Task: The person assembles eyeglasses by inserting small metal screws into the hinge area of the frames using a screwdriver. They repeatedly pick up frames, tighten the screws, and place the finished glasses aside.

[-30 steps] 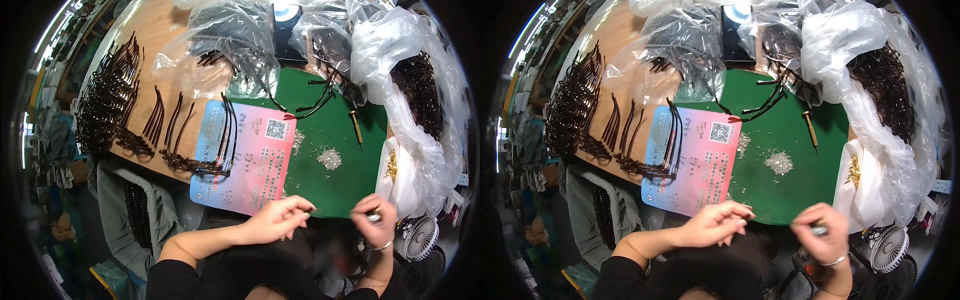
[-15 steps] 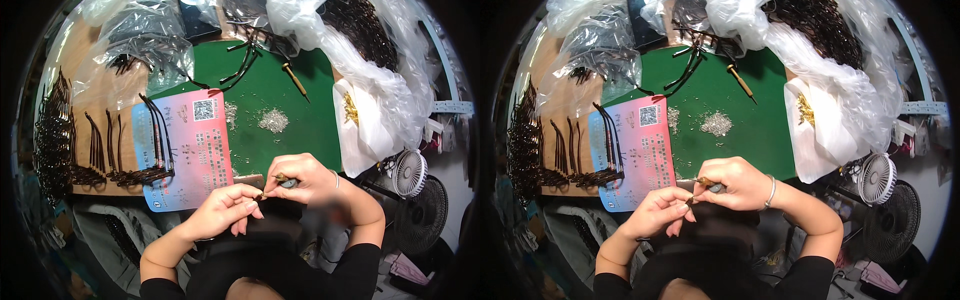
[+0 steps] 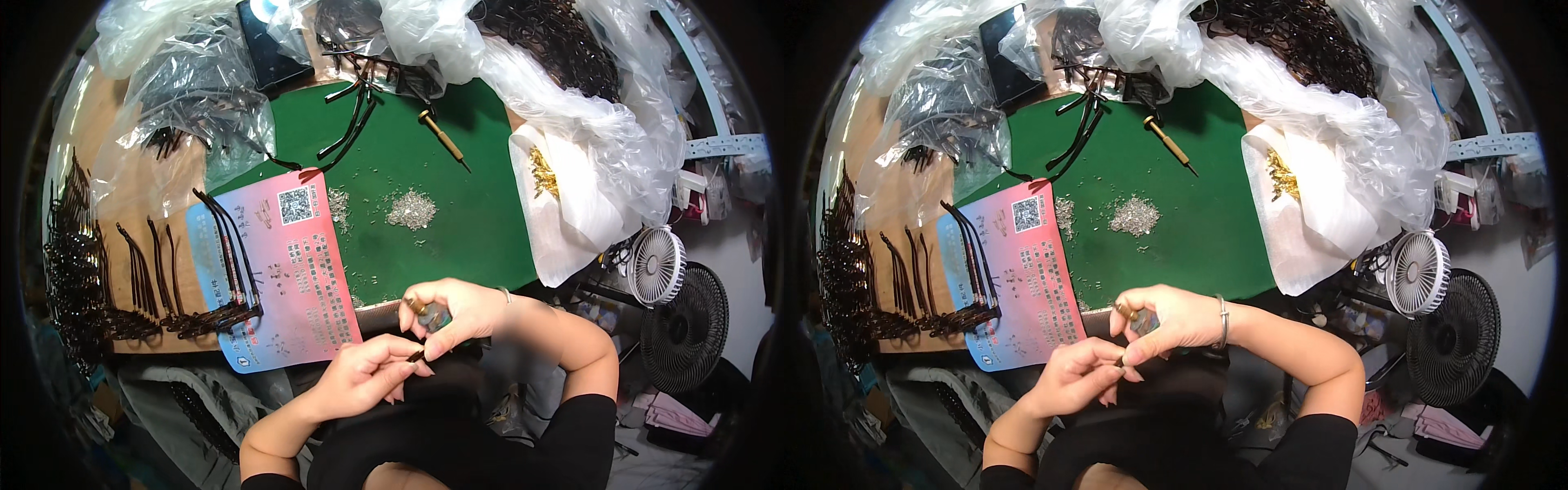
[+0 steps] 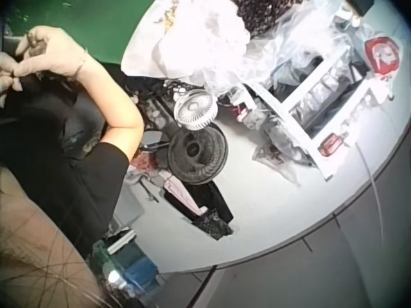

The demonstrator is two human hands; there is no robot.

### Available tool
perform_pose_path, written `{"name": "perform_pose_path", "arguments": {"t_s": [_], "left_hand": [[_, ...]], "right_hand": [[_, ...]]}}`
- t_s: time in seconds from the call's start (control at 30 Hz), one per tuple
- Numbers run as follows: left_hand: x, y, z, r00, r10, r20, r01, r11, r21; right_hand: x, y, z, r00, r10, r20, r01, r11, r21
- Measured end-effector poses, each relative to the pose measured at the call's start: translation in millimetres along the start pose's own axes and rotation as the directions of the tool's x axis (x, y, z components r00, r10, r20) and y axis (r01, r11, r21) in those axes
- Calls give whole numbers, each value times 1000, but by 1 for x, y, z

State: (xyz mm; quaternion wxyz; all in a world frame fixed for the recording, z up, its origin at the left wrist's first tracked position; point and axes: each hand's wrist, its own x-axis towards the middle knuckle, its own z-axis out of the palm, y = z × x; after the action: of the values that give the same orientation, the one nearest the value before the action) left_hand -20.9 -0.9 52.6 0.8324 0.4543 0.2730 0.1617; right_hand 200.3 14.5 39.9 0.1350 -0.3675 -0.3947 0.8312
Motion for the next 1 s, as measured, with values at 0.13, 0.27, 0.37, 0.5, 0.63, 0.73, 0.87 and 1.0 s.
{"name": "perform_pose_path", "arguments": {"t_s": [0.13,0.27,0.37,0.5,0.63,0.73,0.87,1.0], "left_hand": [[2,-15,9,993,48,-112,-41,997,62],[0,-11,4,981,30,-191,13,976,218],[0,-14,-6,920,66,-385,40,965,260],[18,-22,-19,867,248,-433,-1,869,495],[29,-28,-17,846,335,-414,-33,809,587],[29,-25,-16,851,284,-442,-9,849,529],[31,-28,-18,850,294,-438,-24,851,525],[31,-27,-19,858,283,-429,-14,847,531]], "right_hand": [[0,5,1,991,-61,-115,44,989,-139],[-4,15,6,939,-264,-218,122,853,-508],[-25,9,5,856,-310,-414,-64,732,-679],[-35,3,-2,752,-475,-457,-220,473,-853],[-16,16,-5,653,-640,-405,-346,223,-911],[-15,18,-8,650,-659,-379,-337,197,-921],[-12,17,-5,639,-651,-410,-375,201,-905],[-13,18,-5,621,-671,-405,-395,178,-901]]}}
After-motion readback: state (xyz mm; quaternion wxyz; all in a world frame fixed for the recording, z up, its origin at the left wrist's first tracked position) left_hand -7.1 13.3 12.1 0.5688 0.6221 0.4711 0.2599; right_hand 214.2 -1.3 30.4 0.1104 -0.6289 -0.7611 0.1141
